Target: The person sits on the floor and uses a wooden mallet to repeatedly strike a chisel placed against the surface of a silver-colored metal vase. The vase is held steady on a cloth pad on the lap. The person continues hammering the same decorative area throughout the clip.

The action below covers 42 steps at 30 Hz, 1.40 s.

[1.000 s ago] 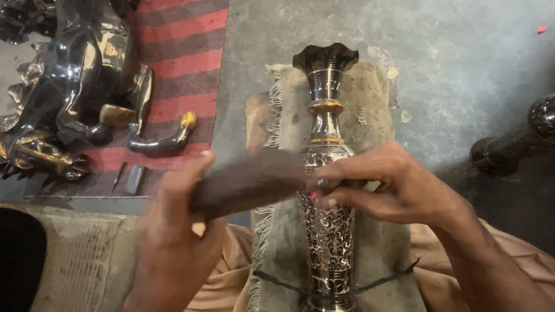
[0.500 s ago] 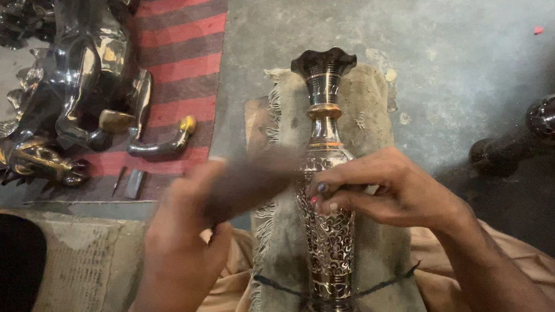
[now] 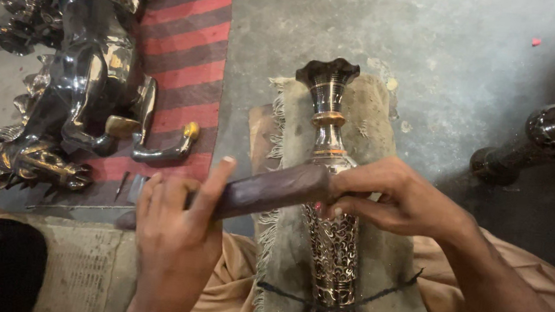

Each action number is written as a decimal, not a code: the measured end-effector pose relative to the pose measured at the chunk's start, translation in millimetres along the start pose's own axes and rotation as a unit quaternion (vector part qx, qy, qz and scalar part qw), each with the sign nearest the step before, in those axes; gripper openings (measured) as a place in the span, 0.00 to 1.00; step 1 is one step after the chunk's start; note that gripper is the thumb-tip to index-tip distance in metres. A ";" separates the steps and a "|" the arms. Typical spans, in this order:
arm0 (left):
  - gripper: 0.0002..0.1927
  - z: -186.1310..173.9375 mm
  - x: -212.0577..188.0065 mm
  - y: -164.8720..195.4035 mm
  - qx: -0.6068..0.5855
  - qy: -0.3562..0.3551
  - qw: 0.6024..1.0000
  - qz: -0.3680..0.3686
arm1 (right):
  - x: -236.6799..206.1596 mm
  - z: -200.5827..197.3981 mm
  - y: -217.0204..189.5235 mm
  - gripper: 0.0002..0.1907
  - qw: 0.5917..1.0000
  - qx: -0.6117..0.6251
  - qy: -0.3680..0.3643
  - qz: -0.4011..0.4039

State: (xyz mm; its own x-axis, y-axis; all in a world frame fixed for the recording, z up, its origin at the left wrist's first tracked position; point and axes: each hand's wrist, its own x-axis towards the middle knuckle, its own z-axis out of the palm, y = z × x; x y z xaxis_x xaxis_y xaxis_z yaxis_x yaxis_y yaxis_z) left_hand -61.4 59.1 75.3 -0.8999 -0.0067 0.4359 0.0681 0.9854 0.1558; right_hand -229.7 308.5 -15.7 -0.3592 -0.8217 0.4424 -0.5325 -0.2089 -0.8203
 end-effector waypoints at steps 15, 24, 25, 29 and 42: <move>0.42 8.8 -7.7 -4.8 -0.246 -0.024 0.954 -0.170 | 2.7 14.2 -16.0 0.14 0.994 -0.019 0.091 0.060; 0.40 16.2 -18.4 -15.0 -0.260 0.044 0.958 -0.117 | 16.3 -1.7 -24.5 0.13 0.997 -0.056 -0.011 0.046; 0.39 15.3 -18.8 -14.9 -0.104 0.044 0.992 -0.054 | 18.1 -3.4 -25.6 0.15 0.998 -0.044 -0.015 0.050; 0.37 17.4 -26.0 -9.0 -0.268 0.109 0.946 -0.146 | 17.2 -6.3 -24.6 0.17 0.998 0.034 -0.023 0.052; 0.41 77.9 -78.6 -33.2 -0.542 0.021 0.794 -0.274 | -8.4 -9.6 -5.0 0.14 0.975 0.061 0.203 0.063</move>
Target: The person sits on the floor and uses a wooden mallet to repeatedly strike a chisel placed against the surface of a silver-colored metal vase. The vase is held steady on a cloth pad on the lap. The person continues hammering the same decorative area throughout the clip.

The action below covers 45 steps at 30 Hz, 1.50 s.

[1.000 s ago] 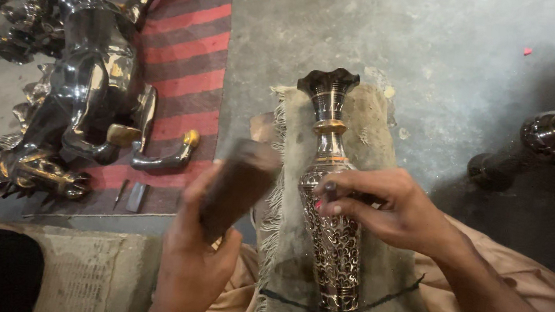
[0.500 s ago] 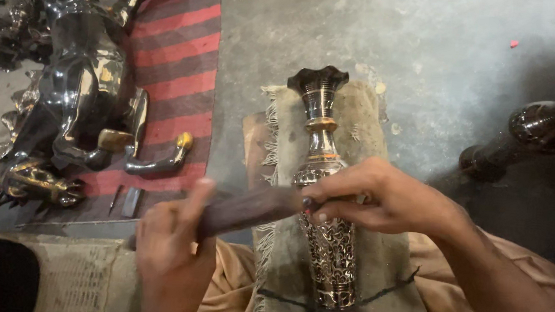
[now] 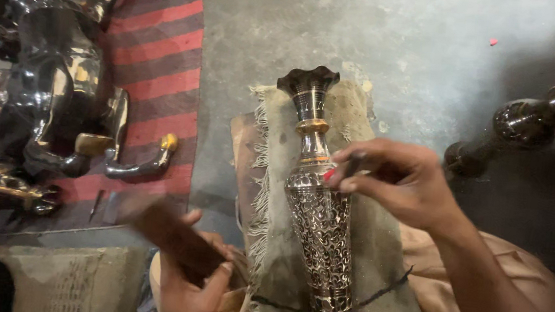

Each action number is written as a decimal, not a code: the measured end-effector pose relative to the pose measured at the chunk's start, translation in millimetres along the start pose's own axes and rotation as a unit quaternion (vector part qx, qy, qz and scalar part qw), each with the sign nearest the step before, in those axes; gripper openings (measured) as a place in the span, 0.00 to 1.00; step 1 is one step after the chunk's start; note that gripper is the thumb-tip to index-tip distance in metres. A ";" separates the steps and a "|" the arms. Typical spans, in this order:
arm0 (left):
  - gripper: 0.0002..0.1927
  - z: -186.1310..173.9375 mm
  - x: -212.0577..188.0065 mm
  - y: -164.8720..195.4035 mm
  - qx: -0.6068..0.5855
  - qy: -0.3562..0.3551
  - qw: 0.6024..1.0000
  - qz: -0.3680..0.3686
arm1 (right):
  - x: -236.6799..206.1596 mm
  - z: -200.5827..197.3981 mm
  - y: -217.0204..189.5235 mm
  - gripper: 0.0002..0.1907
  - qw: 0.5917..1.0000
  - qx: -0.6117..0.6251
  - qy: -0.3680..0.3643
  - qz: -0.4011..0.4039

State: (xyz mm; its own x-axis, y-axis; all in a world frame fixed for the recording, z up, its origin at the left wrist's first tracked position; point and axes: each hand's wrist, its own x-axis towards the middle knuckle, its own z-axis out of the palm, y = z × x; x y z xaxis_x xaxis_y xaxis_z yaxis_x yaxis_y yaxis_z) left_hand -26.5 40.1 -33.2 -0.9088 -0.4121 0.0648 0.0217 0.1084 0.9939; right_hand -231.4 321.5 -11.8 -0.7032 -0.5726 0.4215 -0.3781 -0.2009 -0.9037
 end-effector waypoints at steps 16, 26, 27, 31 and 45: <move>0.41 6.8 59.2 96.3 0.375 -0.103 0.916 0.104 | 15.5 0.7 0.7 0.15 0.995 -0.070 -0.075 -0.020; 0.43 31.6 65.3 133.2 0.544 -0.075 0.800 0.242 | 25.8 -5.8 -0.3 0.13 0.987 -0.064 -0.149 -0.013; 0.42 32.4 65.5 132.6 0.563 -0.064 0.783 0.257 | 26.7 -6.7 -0.8 0.13 0.985 -0.060 -0.165 -0.007; 0.40 34.2 65.4 129.5 0.435 -0.044 0.871 0.223 | 30.5 -6.2 0.0 0.14 0.983 -0.030 -0.170 -0.054; 0.39 37.3 81.6 144.8 0.420 -0.090 0.891 0.147 | 14.8 10.8 -1.2 0.14 0.995 -0.093 -0.017 0.001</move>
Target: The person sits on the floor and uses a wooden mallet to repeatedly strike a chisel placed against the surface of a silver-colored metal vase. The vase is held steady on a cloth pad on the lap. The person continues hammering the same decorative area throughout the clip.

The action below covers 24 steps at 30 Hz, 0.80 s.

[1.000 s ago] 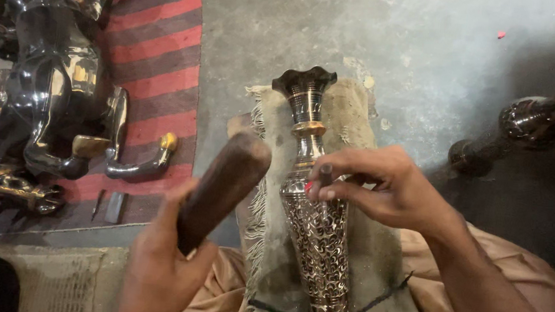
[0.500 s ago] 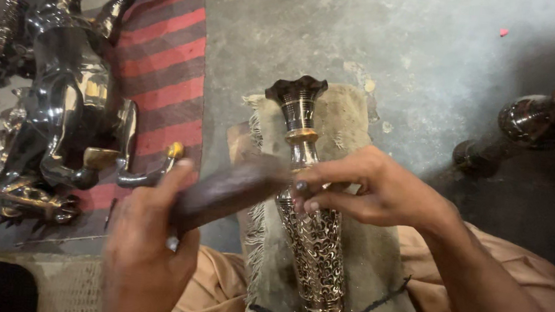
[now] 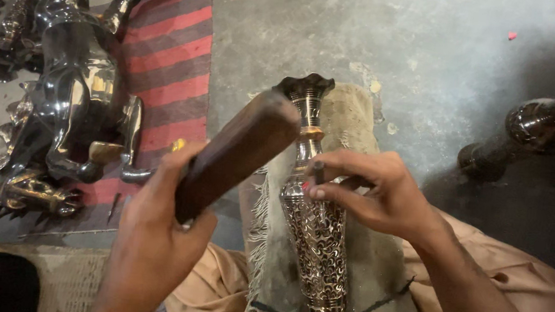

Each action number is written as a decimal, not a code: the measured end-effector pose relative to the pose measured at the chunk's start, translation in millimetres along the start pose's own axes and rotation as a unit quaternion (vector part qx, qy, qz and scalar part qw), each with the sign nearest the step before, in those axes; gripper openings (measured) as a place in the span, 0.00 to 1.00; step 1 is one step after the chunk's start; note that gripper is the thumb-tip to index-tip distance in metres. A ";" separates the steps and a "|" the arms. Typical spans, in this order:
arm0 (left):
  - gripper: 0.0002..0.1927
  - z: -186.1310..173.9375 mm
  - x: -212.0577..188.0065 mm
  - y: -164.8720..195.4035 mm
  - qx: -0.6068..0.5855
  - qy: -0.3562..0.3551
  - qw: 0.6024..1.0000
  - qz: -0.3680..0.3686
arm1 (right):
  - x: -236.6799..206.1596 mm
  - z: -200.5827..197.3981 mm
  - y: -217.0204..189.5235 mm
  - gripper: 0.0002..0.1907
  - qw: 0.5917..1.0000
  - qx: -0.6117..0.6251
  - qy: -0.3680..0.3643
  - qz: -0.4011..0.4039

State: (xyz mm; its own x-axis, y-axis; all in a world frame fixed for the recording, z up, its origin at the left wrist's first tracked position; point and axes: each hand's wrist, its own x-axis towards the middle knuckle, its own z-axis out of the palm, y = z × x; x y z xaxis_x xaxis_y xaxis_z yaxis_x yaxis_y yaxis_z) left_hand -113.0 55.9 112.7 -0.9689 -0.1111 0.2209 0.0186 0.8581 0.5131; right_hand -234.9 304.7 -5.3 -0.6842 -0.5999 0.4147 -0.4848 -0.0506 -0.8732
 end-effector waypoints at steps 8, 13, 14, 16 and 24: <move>0.38 -12.2 14.6 16.2 0.184 -0.024 0.975 0.125 | -0.1 -1.4 -1.8 0.13 0.999 -0.024 0.009 -0.023; 0.39 -12.5 17.8 22.5 0.212 -0.026 0.971 0.111 | -1.2 -0.8 0.4 0.13 0.999 -0.015 0.018 -0.028; 0.38 -11.8 17.7 23.7 0.253 -0.022 0.960 0.120 | -1.1 0.0 1.1 0.11 0.999 -0.008 0.013 -0.031; 0.39 -12.2 17.6 25.4 0.173 -0.017 0.980 0.093 | -0.3 -0.1 3.1 0.10 0.999 -0.011 0.014 -0.028; 0.36 -11.1 15.6 25.2 0.176 0.003 0.979 0.105 | -1.1 0.2 9.0 0.13 0.999 -0.036 0.025 -0.012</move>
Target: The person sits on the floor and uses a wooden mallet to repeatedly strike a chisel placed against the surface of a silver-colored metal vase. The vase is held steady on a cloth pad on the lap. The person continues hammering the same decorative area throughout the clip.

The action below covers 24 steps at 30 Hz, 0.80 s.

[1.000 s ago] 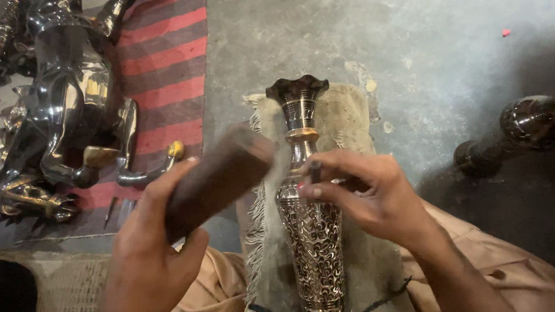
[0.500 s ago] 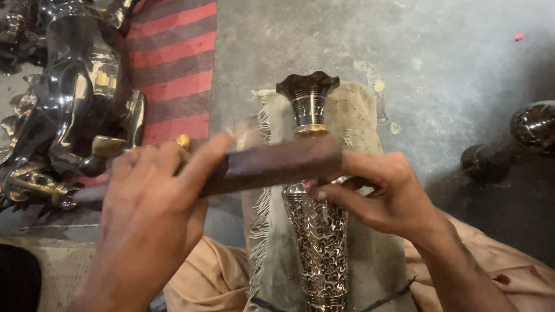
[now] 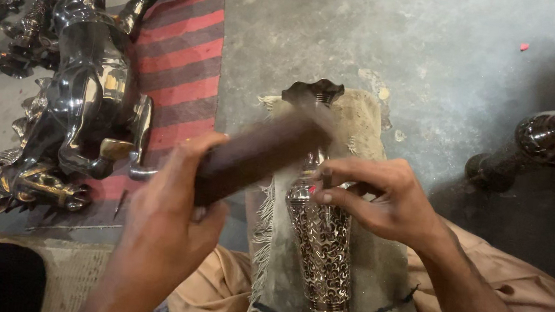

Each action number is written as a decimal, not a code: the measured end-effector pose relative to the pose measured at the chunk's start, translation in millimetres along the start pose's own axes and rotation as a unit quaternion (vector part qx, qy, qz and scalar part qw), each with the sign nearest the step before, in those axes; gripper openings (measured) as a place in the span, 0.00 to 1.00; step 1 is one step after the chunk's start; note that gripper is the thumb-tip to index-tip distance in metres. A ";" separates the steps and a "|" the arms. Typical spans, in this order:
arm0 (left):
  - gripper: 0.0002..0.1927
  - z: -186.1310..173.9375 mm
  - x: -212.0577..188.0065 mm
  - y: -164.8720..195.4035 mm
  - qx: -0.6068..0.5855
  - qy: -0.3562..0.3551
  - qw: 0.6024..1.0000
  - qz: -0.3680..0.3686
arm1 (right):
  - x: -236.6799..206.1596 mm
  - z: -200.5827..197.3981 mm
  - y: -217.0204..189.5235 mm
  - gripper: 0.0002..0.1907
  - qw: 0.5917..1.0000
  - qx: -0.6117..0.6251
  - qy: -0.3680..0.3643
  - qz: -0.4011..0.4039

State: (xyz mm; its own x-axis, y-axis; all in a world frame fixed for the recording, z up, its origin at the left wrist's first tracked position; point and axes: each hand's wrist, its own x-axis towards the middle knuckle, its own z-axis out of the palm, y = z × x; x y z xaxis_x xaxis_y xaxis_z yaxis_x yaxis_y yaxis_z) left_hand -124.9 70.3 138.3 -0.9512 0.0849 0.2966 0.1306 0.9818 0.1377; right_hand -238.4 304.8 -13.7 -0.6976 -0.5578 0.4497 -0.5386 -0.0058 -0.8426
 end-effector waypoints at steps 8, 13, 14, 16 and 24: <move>0.37 3.7 -0.4 0.0 -0.041 0.001 0.999 -0.023 | -1.4 -1.3 -1.2 0.09 1.000 0.019 -0.020 0.008; 0.38 4.3 -2.4 -1.8 -0.007 0.010 1.000 -0.012 | -0.8 -0.8 0.4 0.10 0.999 0.024 -0.016 0.018; 0.38 5.4 -3.3 -2.0 -0.052 0.006 0.998 -0.027 | -0.5 -0.5 0.7 0.08 0.999 0.039 -0.023 0.024; 0.38 6.1 -4.0 -4.8 0.039 0.015 0.999 0.003 | 0.4 -0.5 1.4 0.07 0.998 0.045 -0.027 0.021; 0.38 11.5 -5.7 -9.1 0.014 0.008 1.000 0.004 | -2.2 -1.2 4.7 0.10 0.998 0.050 -0.029 0.012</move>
State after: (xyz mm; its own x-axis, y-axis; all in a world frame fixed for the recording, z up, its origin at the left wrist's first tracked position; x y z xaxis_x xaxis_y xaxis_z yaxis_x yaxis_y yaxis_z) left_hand -123.9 62.8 124.5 -0.9455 0.0897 0.3129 0.1293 0.9857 0.1083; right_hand -239.9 307.0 -18.3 -0.6795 -0.6066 0.4128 -0.4696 -0.0729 -0.8799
